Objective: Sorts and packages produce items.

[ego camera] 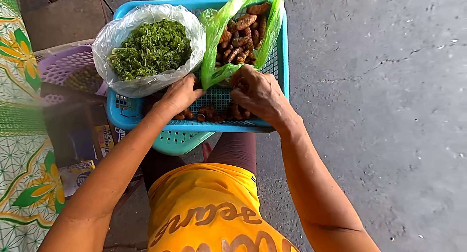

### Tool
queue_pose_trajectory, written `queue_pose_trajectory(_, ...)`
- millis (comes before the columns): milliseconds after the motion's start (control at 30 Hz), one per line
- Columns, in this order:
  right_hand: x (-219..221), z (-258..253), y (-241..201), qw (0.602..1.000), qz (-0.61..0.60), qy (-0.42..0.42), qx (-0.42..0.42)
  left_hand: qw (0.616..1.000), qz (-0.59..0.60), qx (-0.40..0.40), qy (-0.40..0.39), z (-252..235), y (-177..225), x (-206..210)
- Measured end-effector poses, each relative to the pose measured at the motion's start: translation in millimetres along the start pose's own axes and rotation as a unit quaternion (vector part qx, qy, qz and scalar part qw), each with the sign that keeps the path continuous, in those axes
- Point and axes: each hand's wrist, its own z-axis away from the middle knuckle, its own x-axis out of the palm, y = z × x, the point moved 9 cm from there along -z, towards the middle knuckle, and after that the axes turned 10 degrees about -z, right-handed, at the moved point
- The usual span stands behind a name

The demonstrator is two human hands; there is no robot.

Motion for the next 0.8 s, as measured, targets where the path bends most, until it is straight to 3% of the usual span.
queue_pose_trajectory(167, 46, 1, -14, 0.988, -0.013, -0.154, -0.028, 0.99, -0.138, 0.004, 0.03, -12, 17, 0)
queue_pose_trajectory(267, 71, -5, -29, 0.972, 0.048, -0.23, 0.0, 0.992, -0.12, 0.005, 0.023, -13, 10, 0)
queue_pose_trajectory(333, 70, -9, -27, 0.964, 0.113, -0.237, 0.033, 0.996, -0.092, -0.003, 0.014, -8, -1, -1)
queue_pose_trajectory(400, 58, -14, -18, 0.969, 0.141, -0.198, 0.04, 0.999, -0.031, -0.022, 0.003, 6, -10, -6)
queue_pose_trajectory(467, 45, -14, -7, 0.976, 0.139, -0.162, 0.045, 0.993, 0.114, -0.026, -0.012, 26, -17, -10)
queue_pose_trajectory(533, 36, -12, 5, 0.984, 0.097, -0.144, 0.036, 0.931, 0.36, -0.002, -0.056, 44, -20, -7)
queue_pose_trajectory(600, 31, -10, 13, 0.989, 0.061, -0.13, 0.025, 0.851, 0.515, 0.035, -0.095, 55, -22, -8)
queue_pose_trajectory(700, 38, -9, 11, 0.99, 0.068, -0.126, 0.004, 0.801, 0.58, 0.088, -0.118, 63, -24, -13)
queue_pose_trajectory(800, 52, -9, -2, 0.978, 0.14, -0.153, 0.019, 0.812, 0.56, 0.119, -0.114, 62, -22, -14)
